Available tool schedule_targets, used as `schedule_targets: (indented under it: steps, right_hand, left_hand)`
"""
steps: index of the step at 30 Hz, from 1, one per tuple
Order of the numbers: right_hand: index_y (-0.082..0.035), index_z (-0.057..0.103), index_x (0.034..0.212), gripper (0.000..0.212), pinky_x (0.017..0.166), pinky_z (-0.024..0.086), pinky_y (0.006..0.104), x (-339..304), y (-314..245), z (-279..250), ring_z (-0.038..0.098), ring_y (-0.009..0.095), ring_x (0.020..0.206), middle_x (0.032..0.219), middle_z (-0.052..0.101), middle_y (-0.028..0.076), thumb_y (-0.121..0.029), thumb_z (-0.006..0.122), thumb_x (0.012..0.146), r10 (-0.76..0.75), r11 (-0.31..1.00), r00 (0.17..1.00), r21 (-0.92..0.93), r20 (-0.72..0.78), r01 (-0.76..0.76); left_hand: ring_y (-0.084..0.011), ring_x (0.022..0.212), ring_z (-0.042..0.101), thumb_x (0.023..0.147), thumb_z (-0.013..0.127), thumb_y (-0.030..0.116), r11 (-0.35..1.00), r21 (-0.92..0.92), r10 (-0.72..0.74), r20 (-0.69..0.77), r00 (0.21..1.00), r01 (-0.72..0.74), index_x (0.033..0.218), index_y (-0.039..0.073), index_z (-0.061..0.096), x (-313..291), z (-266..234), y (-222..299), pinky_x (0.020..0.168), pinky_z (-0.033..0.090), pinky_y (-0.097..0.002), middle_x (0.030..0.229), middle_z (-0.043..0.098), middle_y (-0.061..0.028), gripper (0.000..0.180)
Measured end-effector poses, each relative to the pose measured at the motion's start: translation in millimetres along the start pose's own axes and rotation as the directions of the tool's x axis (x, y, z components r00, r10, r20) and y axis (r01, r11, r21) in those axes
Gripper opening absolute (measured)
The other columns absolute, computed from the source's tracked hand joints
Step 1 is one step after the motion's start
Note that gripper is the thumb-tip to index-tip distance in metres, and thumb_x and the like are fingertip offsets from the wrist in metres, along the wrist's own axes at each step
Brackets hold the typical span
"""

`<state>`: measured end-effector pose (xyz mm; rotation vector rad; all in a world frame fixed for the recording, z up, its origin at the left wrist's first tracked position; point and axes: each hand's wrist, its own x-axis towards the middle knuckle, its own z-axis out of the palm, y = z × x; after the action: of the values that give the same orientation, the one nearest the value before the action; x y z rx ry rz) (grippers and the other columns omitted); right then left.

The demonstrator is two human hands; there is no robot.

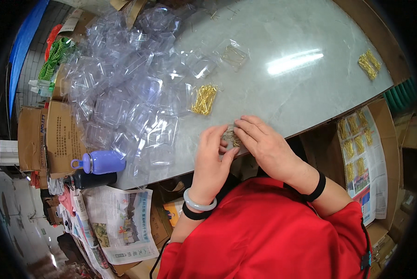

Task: Count small gold-colored pins and place them into small plastic bags.

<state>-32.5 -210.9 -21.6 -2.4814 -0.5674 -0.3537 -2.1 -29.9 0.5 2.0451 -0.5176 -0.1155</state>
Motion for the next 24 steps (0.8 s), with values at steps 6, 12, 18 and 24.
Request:
schedule_targets:
  steps: [6,12,18,24]
  right_hand:
    - [0.002,0.063,0.121,0.045,0.102,0.049,0.0410,3.8,3.2,-3.4,0.056,0.033,0.123,0.127,0.061,0.014,0.001,0.065,0.076,-0.001,0.999,0.995,0.037,-0.100,0.005]
    - [-0.001,0.065,0.116,0.043,0.095,0.051,0.0400,0.6,15.1,-10.4,0.060,0.030,0.111,0.119,0.064,0.010,0.004,0.064,0.073,-0.067,0.997,0.995,-0.039,-0.074,0.065]
    - [-0.004,0.066,0.115,0.045,0.093,0.051,0.0403,-0.3,25.1,-10.9,0.059,0.030,0.110,0.116,0.063,0.009,0.005,0.064,0.072,-0.084,0.996,0.991,0.013,-0.104,0.085]
    - [-0.004,0.066,0.114,0.037,0.095,0.049,0.0405,3.8,24.3,-8.5,0.058,0.030,0.111,0.120,0.062,0.009,0.003,0.065,0.078,-0.068,0.998,0.989,0.002,-0.134,0.069]
  left_hand:
    - [-0.0247,0.089,0.061,0.080,0.078,0.002,0.885,0.439,0.200,-0.064,0.978,-0.152,0.125,-0.003,0.058,-4.0,-2.9,-9.9,0.073,0.054,-0.0331,0.114,0.057,-0.0154,0.049]
    - [-0.0200,0.084,0.071,0.101,0.061,0.012,0.833,-0.373,-0.460,-0.055,0.886,0.409,0.129,-0.011,0.054,6.1,-25.3,-24.6,0.073,0.060,-0.0302,0.108,0.067,-0.0162,0.036]
    - [-0.0335,0.097,0.072,0.104,0.056,0.012,0.488,-0.745,-0.613,0.079,0.786,0.455,0.124,-0.014,0.051,36.5,-45.7,-23.6,0.085,0.063,-0.0391,0.112,0.065,-0.0264,0.034]
    - [-0.0352,0.092,0.073,0.104,0.055,0.013,0.481,-0.713,-0.661,0.088,0.745,0.511,0.113,-0.010,0.053,61.4,-38.7,-21.5,0.082,0.064,-0.0401,0.107,0.066,-0.0262,0.025]
